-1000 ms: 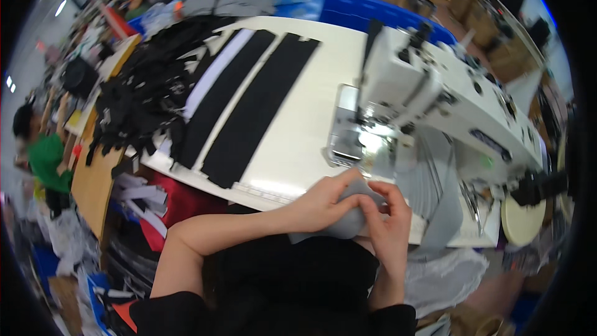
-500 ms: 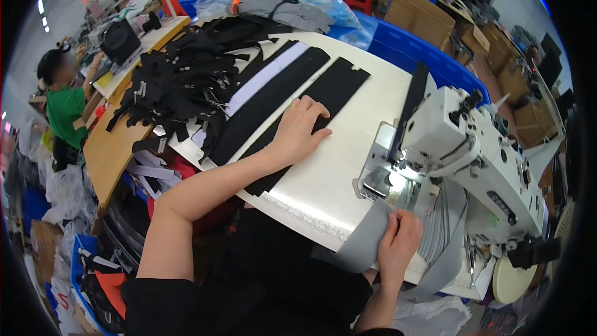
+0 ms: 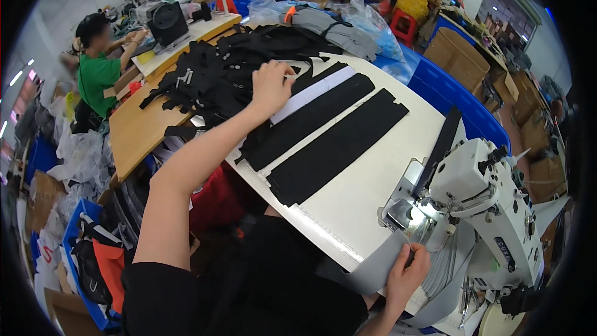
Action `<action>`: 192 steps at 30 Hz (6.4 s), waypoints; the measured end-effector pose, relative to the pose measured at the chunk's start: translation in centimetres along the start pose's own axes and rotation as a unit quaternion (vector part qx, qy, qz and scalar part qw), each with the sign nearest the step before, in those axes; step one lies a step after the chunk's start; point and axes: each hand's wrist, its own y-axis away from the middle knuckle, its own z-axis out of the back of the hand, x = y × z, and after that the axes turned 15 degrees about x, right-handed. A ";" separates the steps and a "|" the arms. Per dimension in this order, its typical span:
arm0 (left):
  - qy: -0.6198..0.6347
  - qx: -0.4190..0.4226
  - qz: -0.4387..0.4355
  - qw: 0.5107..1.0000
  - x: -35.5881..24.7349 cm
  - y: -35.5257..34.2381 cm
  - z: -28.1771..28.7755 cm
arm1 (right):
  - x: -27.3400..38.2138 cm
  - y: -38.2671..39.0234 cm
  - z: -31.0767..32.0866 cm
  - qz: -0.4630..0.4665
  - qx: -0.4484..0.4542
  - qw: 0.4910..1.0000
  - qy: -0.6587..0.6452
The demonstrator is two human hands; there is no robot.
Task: Sewing zippers onto fabric strips using an industrial sewing machine.
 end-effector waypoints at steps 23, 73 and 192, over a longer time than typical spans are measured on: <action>0.389 0.235 -0.374 0.809 -14.5 15.1 3.7 | 7.6 0.6 -1.0 0.273 0.070 0.934 -0.219; 0.665 0.649 0.219 0.297 -16.1 37.2 -4.9 | 10.6 13.7 4.2 0.331 0.142 0.912 -0.199; 0.348 0.391 -0.237 0.818 -24.1 18.7 -1.6 | 0.0 -6.5 4.6 -0.053 0.194 0.977 0.067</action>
